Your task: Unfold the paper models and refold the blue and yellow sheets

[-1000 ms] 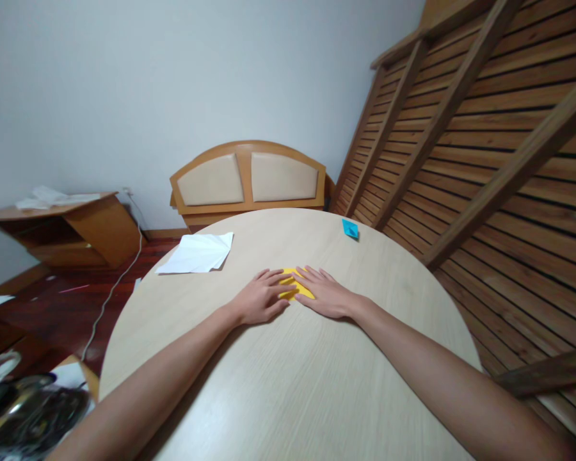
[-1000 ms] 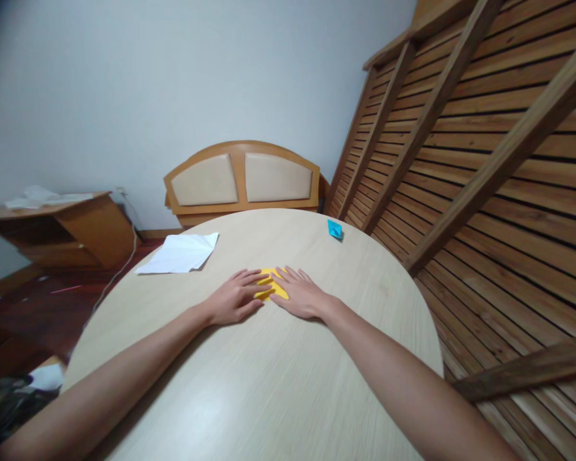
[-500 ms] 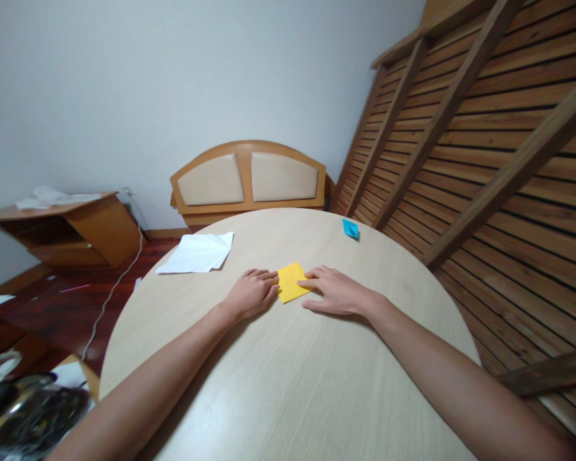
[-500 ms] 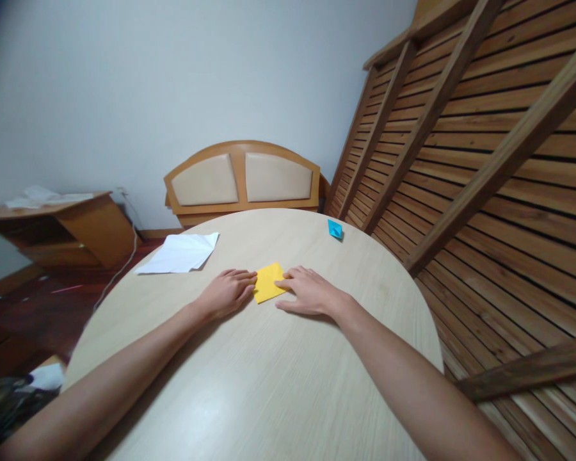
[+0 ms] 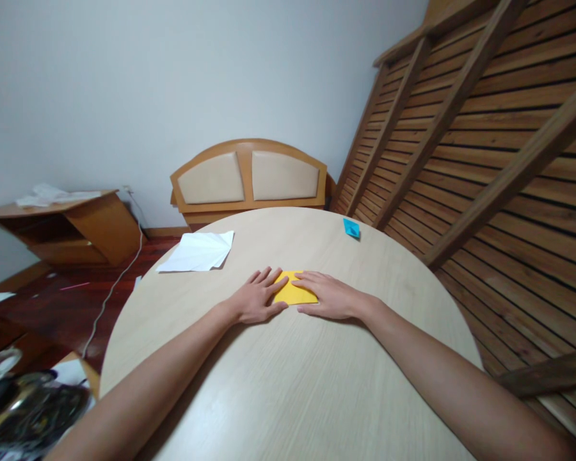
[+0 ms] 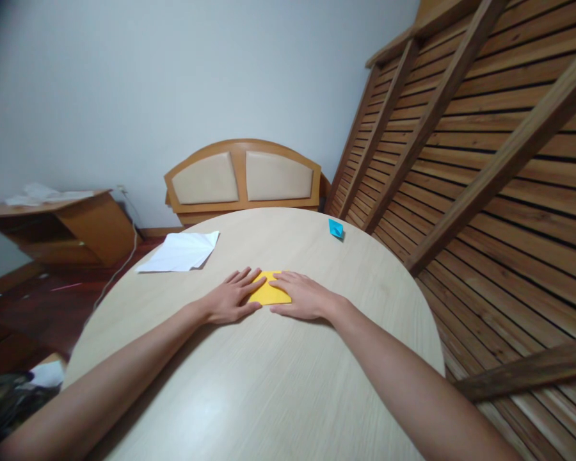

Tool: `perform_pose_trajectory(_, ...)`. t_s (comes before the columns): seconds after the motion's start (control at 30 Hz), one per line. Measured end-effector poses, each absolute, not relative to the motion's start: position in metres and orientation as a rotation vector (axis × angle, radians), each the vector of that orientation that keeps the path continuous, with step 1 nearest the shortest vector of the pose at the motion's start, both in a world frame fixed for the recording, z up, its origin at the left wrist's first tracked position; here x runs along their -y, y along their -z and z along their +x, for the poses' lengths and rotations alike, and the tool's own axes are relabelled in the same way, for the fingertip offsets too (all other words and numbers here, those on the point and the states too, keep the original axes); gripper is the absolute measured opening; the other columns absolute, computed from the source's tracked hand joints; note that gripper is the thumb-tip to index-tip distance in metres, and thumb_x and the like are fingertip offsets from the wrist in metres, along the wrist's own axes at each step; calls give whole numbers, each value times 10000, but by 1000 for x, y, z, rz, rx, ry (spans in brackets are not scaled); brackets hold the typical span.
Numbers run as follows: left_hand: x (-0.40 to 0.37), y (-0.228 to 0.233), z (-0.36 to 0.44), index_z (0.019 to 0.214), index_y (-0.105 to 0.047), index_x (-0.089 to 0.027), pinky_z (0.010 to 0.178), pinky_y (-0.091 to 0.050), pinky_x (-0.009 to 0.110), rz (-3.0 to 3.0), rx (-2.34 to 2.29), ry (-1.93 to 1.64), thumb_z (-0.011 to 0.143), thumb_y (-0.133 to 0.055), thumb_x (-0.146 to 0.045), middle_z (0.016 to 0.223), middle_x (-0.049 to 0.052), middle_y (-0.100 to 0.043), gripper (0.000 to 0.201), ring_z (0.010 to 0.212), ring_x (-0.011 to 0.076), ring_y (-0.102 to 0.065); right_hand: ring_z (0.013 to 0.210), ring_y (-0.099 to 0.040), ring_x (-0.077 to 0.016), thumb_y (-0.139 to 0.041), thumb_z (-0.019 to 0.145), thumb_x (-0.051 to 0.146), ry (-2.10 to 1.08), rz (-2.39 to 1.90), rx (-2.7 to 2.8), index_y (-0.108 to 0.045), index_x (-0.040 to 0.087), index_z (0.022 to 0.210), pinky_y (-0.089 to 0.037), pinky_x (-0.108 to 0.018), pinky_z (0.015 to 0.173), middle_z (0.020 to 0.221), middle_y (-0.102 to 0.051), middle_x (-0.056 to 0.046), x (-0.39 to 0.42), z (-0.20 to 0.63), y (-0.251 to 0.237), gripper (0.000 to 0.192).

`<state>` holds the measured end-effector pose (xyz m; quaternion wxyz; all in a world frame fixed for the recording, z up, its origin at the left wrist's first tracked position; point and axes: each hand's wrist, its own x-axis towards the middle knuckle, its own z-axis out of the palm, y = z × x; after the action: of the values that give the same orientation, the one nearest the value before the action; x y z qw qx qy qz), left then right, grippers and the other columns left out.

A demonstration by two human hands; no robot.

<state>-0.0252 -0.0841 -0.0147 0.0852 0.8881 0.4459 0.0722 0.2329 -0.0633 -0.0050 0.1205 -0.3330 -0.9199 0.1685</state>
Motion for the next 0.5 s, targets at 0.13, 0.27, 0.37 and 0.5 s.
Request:
perform_pose_trajectory(0.13,86,16,-21,1515,-390,-177,1189,-194,580,2701,-1363,-297,959,-447,-585,1602,176,-292,692,1503,372,-198,1390,-425,-324,-588,875,605,-434,-963,2690,-556,218,1414,-304,-498,1167,1498,-498,-120,64,233,1,664)
perform_pose_trajectory(0.27,88,6,-17,1402,-538,-233,1167,-298,513,2813,-1086,-404,978,-474,-383,1491,121,-503,454,1403,302,-430,1325,-469,-329,-591,885,569,-361,-963,2692,-595,223,1374,-337,-498,1130,1444,-551,-118,66,234,-2,599)
perform_pose_trajectory(0.37,88,1,-15,1328,-602,-249,1117,-374,473,2844,-951,-405,993,-447,-338,1380,106,-609,379,1279,264,-555,1295,-480,-333,-603,868,580,-358,-992,2685,-601,234,1368,-351,-500,1111,1425,-562,-116,67,235,-4,608)
perform_pose_trajectory(0.5,83,5,-17,1347,-586,-245,1135,-348,500,2839,-1024,-384,1009,-430,-392,1425,119,-572,400,1317,272,-532,1276,-491,-345,-627,828,622,-347,-1011,2708,-605,237,1364,-363,-505,1094,1414,-563,-124,70,236,-9,660)
